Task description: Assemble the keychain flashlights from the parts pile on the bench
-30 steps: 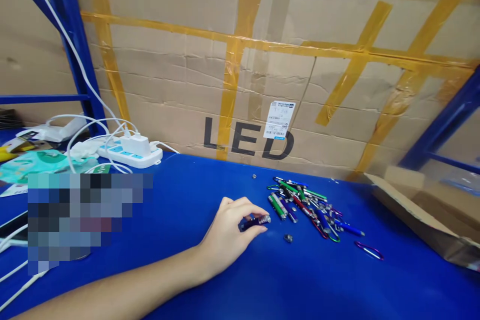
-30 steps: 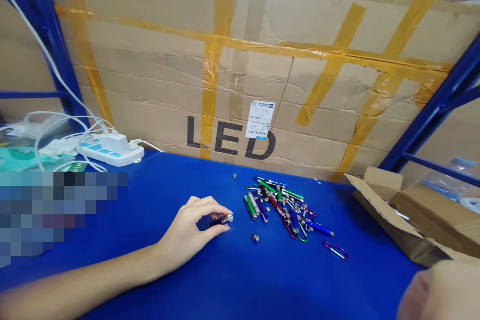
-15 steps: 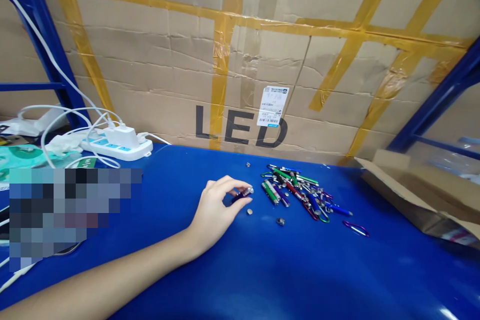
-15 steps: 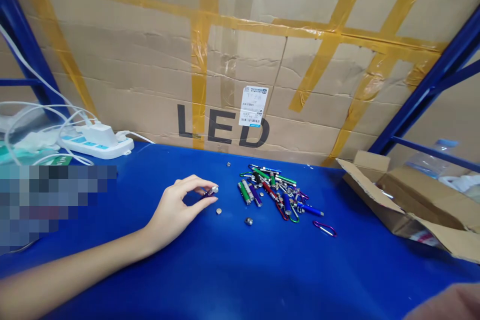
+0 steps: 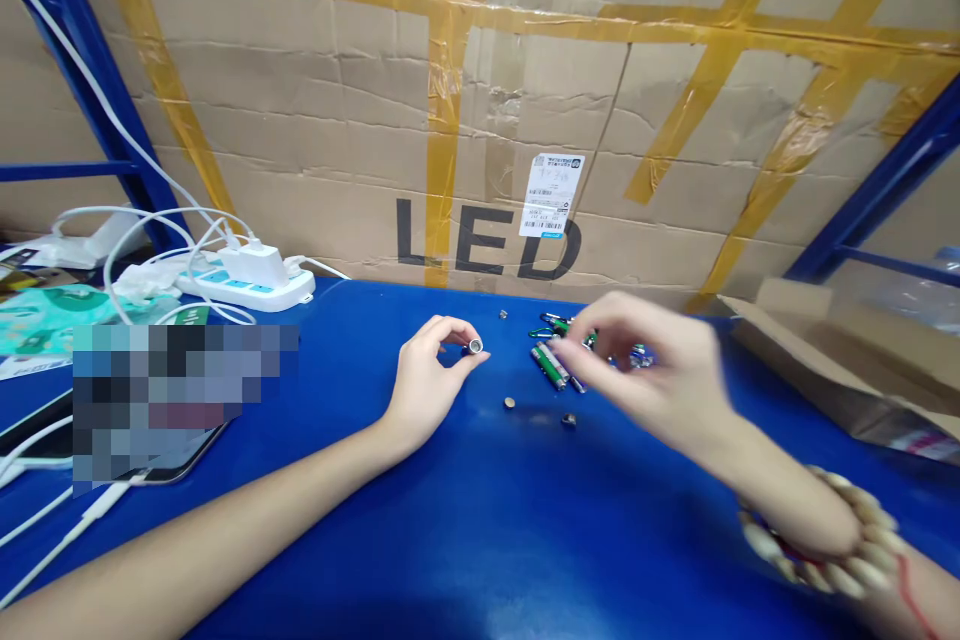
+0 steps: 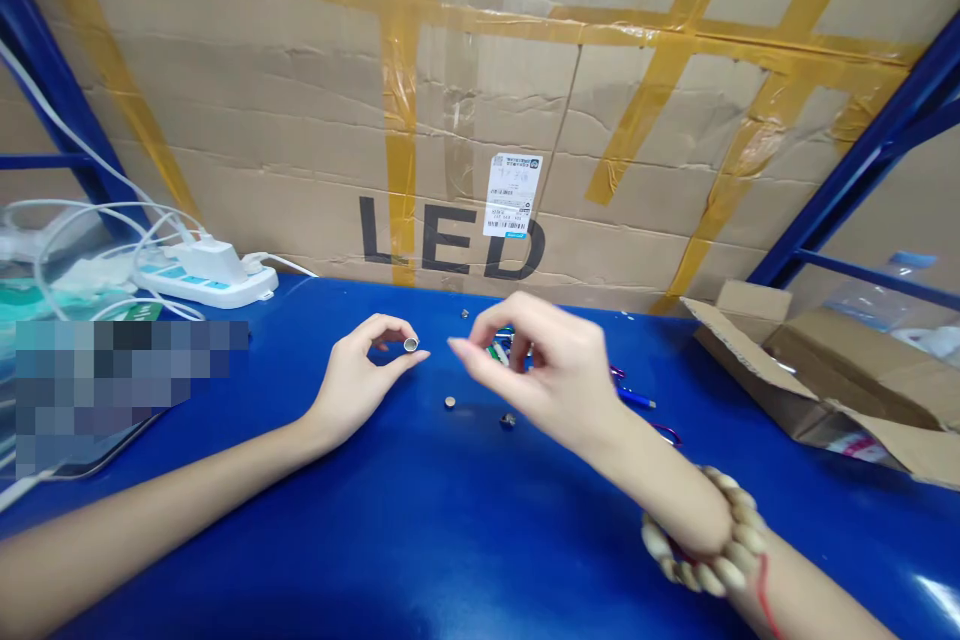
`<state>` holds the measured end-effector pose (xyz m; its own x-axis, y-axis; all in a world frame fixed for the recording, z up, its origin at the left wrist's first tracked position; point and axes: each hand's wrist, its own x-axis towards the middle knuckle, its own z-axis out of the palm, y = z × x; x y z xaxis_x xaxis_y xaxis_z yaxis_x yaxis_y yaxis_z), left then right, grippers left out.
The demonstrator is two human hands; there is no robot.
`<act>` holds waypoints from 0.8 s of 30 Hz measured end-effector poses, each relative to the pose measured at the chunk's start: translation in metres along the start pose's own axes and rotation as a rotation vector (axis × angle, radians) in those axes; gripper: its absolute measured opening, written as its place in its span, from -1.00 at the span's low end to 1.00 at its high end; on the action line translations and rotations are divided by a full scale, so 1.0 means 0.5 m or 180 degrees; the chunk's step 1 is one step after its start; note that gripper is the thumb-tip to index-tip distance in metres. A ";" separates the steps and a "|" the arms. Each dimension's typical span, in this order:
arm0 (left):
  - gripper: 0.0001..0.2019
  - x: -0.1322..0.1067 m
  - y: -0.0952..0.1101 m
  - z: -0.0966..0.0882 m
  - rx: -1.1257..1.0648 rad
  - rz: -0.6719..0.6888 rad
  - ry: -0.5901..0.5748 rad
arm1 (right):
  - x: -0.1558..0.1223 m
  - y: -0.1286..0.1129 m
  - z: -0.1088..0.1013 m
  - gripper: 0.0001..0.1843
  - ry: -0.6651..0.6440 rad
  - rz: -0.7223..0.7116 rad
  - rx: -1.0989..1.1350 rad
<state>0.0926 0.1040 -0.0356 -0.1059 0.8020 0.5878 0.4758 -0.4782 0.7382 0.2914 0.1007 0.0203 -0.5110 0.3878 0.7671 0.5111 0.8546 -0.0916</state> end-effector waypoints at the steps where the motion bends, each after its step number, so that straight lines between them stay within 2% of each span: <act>1: -0.86 0.000 0.001 0.000 -0.0059 -0.0017 -0.0031 | -0.003 0.004 0.013 -0.78 -0.0202 -0.0044 -0.0015; 5: -0.86 -0.007 0.008 0.003 -0.0154 0.0052 -0.0174 | -0.024 0.021 0.065 -0.83 -0.1257 -0.0206 -0.0318; 8: -0.86 -0.014 0.014 0.005 -0.0079 0.0168 -0.0298 | -0.042 0.024 0.087 -0.84 -0.1618 -0.0179 -0.0561; 12: -0.86 -0.020 0.018 0.007 -0.0093 0.0213 -0.0386 | -0.054 0.025 0.093 -0.85 -0.1690 -0.0016 -0.0577; 19: -0.91 -0.025 0.017 0.012 -0.0197 0.0220 -0.0392 | -0.057 0.036 0.081 -0.86 -0.1786 0.0281 -0.0023; 22: -0.92 -0.024 0.020 0.013 -0.0213 0.0302 -0.0368 | -0.060 0.031 0.079 -0.82 -0.1572 0.0353 -0.0189; 24: -0.92 -0.023 0.022 0.013 -0.0164 0.0318 -0.0369 | -0.063 0.023 0.080 -0.76 -0.1190 0.0472 -0.0276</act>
<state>0.1047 0.0918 -0.0365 0.0427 0.7840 0.6193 0.4331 -0.5731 0.6957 0.2858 0.1122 -0.0303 -0.6351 0.6170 0.4647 0.6462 0.7540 -0.1178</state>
